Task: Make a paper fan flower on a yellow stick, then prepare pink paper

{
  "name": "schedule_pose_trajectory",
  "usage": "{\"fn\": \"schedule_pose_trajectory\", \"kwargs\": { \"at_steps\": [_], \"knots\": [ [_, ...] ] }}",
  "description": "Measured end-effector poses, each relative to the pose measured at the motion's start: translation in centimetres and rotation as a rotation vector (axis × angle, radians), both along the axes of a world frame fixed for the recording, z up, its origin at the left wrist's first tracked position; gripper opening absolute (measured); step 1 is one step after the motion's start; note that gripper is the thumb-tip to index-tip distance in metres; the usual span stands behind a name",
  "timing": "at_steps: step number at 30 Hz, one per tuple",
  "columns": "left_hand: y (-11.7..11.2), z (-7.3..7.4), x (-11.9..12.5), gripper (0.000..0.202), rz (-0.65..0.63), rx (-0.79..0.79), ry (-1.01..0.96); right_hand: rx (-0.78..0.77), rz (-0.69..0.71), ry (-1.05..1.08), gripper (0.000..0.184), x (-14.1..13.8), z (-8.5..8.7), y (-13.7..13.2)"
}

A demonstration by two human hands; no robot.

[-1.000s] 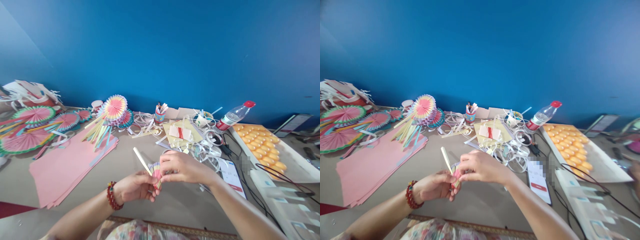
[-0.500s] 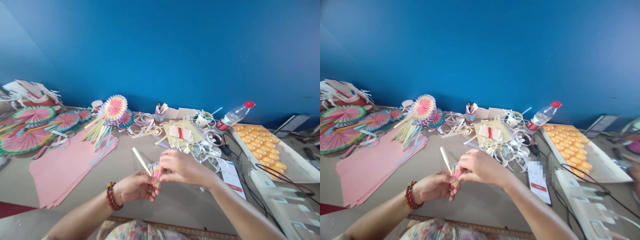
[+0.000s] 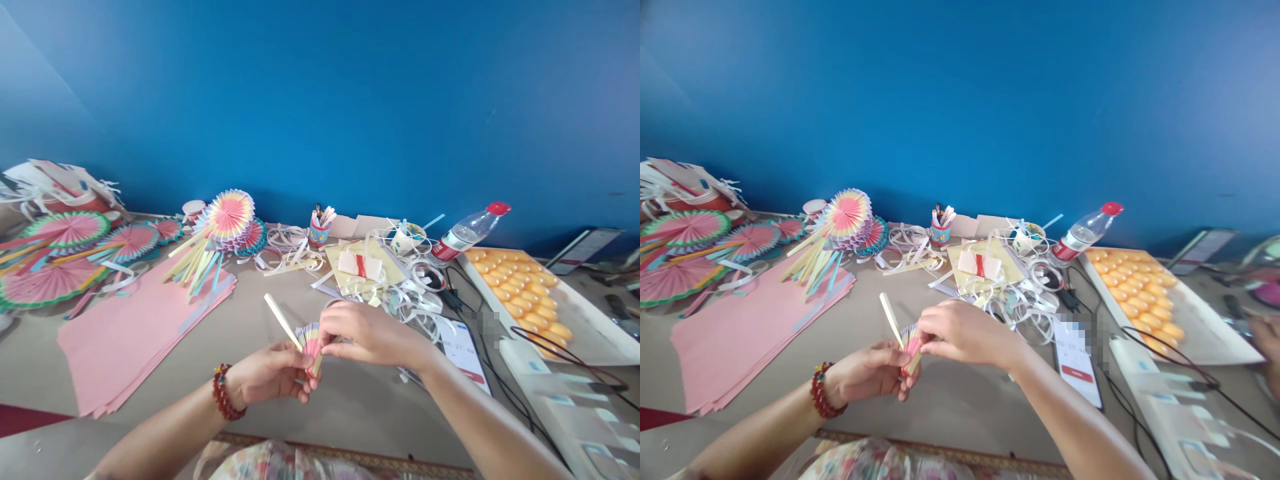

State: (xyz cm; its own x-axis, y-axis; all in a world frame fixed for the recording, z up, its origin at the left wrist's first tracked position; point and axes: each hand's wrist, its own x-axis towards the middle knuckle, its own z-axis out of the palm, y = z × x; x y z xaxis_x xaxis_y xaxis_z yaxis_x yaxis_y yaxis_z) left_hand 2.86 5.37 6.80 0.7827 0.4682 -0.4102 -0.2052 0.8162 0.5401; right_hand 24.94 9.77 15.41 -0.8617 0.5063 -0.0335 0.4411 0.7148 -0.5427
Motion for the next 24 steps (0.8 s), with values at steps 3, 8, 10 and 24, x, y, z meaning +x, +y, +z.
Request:
{"fn": "schedule_pose_trajectory", "kwargs": {
  "at_steps": [3,8,10,24],
  "knots": [
    [0.1,0.0,0.0,0.020,0.001,0.003,0.002,0.062,-0.019,-0.022,0.013,-0.2,-0.1,-0.2],
    [0.1,-0.1,-0.2,0.020,0.012,0.010,0.006,0.169,-0.025,-0.006,0.016,-0.4,-0.3,-0.5],
    [0.1,-0.1,-0.2,0.020,0.011,0.011,0.003,0.187,-0.034,0.004,0.017,-0.4,-0.3,-0.6],
    [-0.3,0.0,-0.1,0.018,0.020,0.023,-0.040,0.116,-0.064,0.004,0.010,0.9,0.5,-0.5]
  ]
}}
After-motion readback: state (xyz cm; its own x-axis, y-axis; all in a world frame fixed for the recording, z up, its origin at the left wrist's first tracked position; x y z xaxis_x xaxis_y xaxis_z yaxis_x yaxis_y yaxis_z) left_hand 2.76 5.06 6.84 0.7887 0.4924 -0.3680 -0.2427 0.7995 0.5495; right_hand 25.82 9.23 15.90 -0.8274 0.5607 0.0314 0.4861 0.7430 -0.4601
